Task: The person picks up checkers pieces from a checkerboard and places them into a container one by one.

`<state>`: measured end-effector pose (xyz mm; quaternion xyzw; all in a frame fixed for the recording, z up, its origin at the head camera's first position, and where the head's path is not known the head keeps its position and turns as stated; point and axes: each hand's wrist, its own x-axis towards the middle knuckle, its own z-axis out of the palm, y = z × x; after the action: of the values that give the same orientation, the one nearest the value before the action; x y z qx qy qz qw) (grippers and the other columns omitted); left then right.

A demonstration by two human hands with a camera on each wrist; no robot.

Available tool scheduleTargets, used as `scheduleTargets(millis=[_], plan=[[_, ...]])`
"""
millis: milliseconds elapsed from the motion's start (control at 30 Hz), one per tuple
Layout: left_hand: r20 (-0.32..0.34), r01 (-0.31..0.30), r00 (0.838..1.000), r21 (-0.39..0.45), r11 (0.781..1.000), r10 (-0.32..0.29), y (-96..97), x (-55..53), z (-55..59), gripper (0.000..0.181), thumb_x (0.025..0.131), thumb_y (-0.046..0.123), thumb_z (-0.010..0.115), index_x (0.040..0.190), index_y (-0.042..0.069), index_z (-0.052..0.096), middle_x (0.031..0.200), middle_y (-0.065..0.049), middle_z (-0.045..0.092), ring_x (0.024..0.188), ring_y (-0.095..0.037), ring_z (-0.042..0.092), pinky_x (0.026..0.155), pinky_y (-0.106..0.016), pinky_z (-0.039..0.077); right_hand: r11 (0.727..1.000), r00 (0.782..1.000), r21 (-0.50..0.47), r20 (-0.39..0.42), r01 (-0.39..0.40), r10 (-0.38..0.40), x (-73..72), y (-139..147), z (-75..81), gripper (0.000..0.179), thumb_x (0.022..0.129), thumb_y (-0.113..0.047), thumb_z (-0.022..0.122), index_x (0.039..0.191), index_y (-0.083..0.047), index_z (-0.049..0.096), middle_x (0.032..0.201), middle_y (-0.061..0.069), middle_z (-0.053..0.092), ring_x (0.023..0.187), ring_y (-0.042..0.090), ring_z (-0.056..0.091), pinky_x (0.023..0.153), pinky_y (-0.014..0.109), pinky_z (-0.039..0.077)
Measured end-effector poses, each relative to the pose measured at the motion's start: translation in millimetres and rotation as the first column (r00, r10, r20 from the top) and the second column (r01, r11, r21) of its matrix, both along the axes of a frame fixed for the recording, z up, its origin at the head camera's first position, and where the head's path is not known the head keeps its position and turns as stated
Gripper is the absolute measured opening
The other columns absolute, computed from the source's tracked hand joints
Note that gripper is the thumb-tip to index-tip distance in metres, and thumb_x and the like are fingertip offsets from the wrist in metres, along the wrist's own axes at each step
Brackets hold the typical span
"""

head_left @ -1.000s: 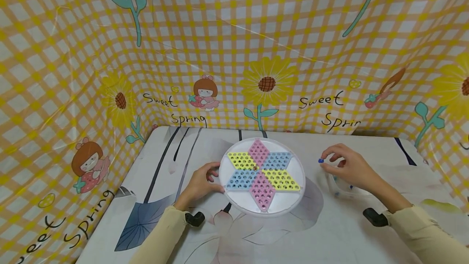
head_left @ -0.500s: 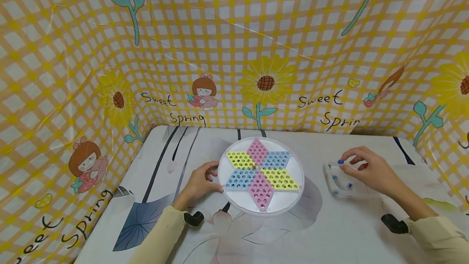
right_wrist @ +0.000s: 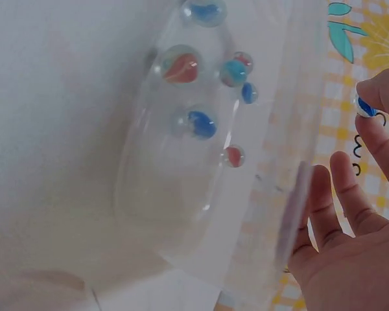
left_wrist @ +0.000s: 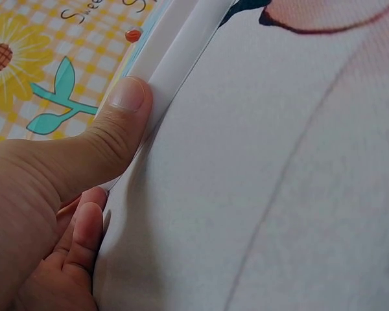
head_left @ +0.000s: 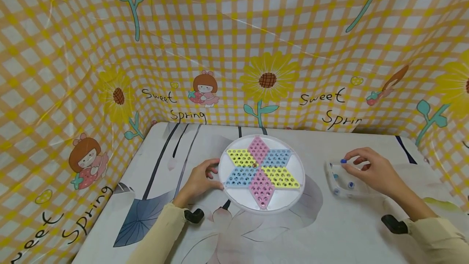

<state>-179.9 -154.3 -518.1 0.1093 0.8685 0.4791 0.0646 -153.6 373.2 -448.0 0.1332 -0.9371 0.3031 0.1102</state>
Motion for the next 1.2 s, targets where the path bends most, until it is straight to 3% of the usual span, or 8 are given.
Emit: scheduleTargets(millis=[200, 300, 633, 1067, 1200], plan=[[-0.001, -0.003, 1.000, 0.006, 1.000, 0.003, 0.1, -0.8, -0.9, 0.088, 0.065, 0.014, 0.098, 0.143, 0.012, 0.058, 0.104, -0.003, 0.067, 0.086, -0.017, 0.056, 0.077, -0.032, 0.049, 0.998, 0.998, 0.048, 0.042, 0.047, -0.049, -4.4, 1.2, -7.8, 0.017, 0.089, -0.022, 0.082, 0.102, -0.014, 0.072, 0.109, 0.014, 0.064, 0.087, 0.023, 0.057, 0.064, 0.025, 0.047], [0.003, -0.008, 1.000, 0.013, 1.000, 0.008, 0.3, -1.4, -1.2, 0.088, 0.064, 0.014, 0.098, 0.143, 0.012, 0.058, 0.104, -0.003, 0.067, 0.086, -0.017, 0.056, 0.077, -0.031, 0.048, 0.995, 0.995, 0.063, 0.067, 0.072, -0.076, -6.1, 0.1, -10.6, 0.020, 0.090, -0.024, 0.081, 0.103, -0.012, 0.072, 0.107, 0.016, 0.063, 0.087, 0.027, 0.056, 0.062, 0.026, 0.044], [0.012, -0.010, 1.000, 0.012, 1.000, 0.010, 0.7, -2.0, -0.7, 0.088, 0.065, 0.014, 0.098, 0.144, 0.013, 0.058, 0.105, -0.003, 0.067, 0.088, -0.018, 0.056, 0.077, -0.033, 0.048, 0.992, 0.986, 0.091, 0.136, 0.085, -0.097, -10.2, -4.1, -14.5, 0.025, 0.093, -0.024, 0.078, 0.109, -0.008, 0.069, 0.107, 0.019, 0.061, 0.088, 0.029, 0.054, 0.059, 0.027, 0.042], [0.009, -0.014, 1.000, 0.003, 1.000, 0.014, 0.9, -1.3, -1.2, 0.089, 0.065, 0.013, 0.098, 0.144, 0.012, 0.057, 0.105, -0.003, 0.067, 0.088, -0.018, 0.057, 0.078, -0.032, 0.049, 0.993, 0.986, 0.094, 0.146, 0.071, -0.084, -11.3, -7.1, -15.3, 0.023, 0.093, -0.023, 0.077, 0.109, -0.008, 0.069, 0.106, 0.019, 0.061, 0.087, 0.028, 0.053, 0.058, 0.028, 0.041], [0.007, -0.014, 1.000, 0.007, 1.000, 0.014, 0.9, -1.3, -1.8, 0.088, 0.065, 0.012, 0.098, 0.143, 0.012, 0.058, 0.105, -0.004, 0.067, 0.087, -0.017, 0.057, 0.077, -0.032, 0.048, 0.993, 0.986, 0.095, 0.146, 0.066, -0.080, -10.7, -6.4, -16.0, 0.029, 0.094, -0.025, 0.077, 0.115, -0.007, 0.067, 0.107, 0.019, 0.061, 0.087, 0.029, 0.054, 0.058, 0.027, 0.042]])
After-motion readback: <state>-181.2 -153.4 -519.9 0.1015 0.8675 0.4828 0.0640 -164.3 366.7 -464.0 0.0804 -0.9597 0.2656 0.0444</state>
